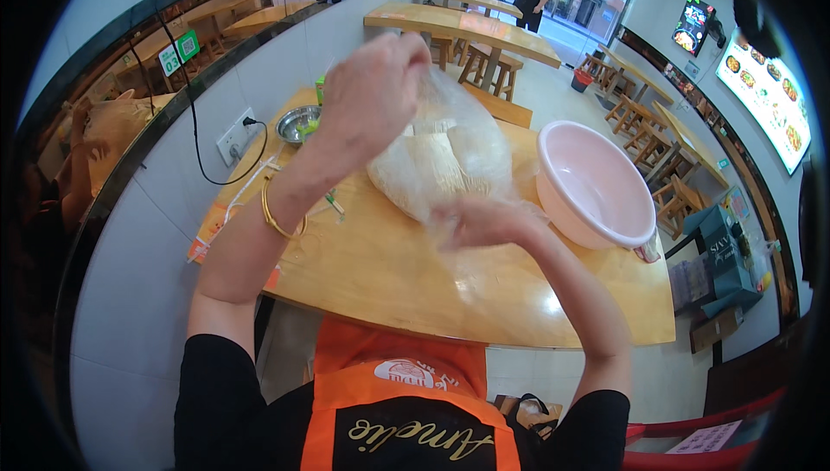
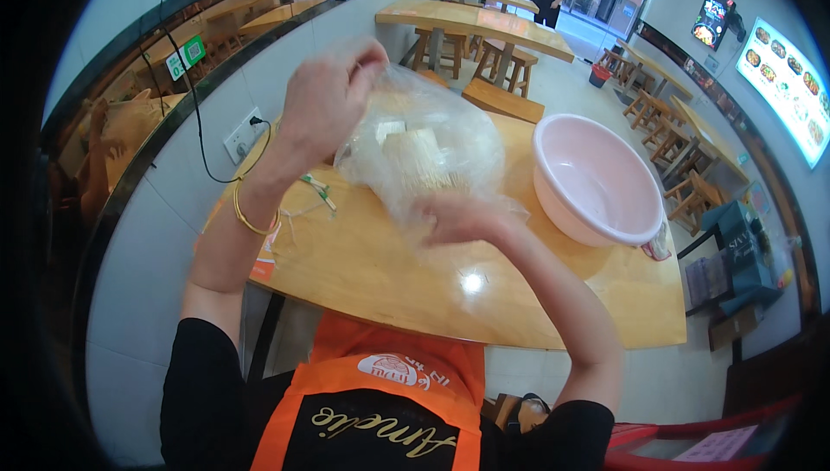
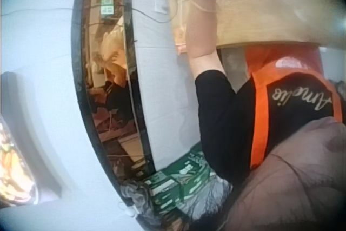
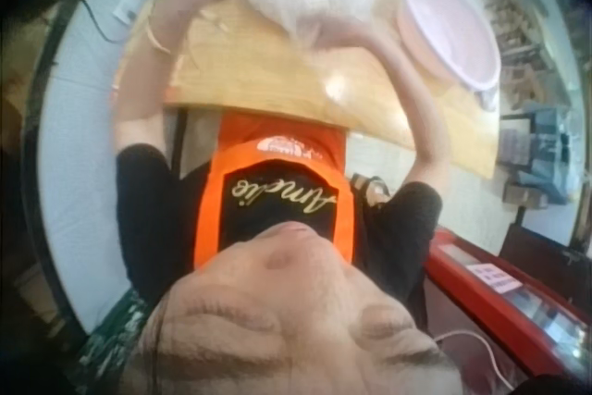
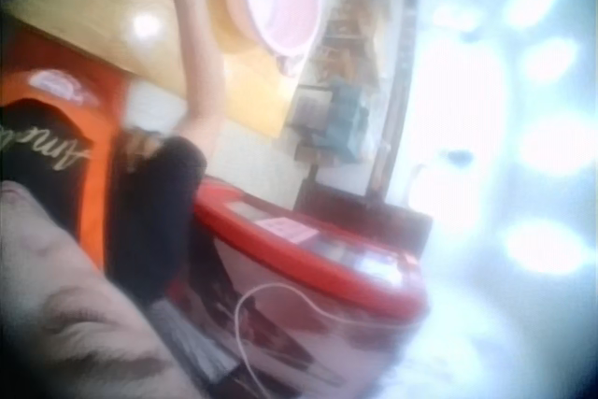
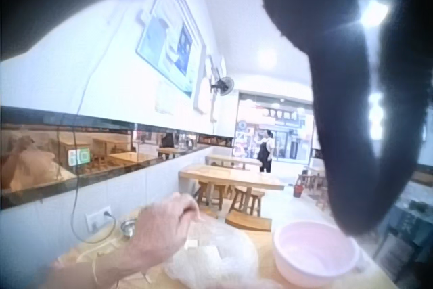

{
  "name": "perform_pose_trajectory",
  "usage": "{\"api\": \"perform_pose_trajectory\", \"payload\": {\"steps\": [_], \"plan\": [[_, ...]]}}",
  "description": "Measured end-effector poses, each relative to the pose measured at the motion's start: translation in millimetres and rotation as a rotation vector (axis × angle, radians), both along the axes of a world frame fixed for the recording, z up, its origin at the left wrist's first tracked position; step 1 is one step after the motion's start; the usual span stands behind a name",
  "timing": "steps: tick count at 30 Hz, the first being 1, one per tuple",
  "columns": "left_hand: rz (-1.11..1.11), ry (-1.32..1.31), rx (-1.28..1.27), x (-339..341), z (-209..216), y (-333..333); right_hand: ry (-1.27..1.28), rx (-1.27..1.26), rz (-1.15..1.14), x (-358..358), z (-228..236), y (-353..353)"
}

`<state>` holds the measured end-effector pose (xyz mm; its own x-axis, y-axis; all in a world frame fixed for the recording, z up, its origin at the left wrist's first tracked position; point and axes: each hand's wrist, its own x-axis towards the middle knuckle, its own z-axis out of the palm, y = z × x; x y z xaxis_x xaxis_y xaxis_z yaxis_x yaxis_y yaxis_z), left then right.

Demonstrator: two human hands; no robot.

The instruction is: The person opens a plastic bag on a wooden table and removes several bundles of enoki mushrooms. They place the mushrooms into a pink bowl and then pick up one bundle to separate the stems with their fingers.

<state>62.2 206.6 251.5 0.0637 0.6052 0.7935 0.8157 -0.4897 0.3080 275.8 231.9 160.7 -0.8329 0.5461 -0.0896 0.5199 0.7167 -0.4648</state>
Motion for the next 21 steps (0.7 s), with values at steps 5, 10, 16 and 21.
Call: {"api": "perform_pose_trajectory", "payload": {"steps": [5,10,16,21], "plan": [[-0.048,-0.027,0.139,8,11,13,0.146,0.303,-0.372,-22,-8,31],[-0.134,0.000,0.179,41,-3,6,0.214,0.504,-0.431,-83,-24,97],[-0.103,0.010,0.109,36,-4,-5,-0.044,0.474,-0.381,-101,-25,113],[-0.058,0.007,0.088,18,-11,-3,-0.097,0.502,-0.135,-79,-5,64]]}}
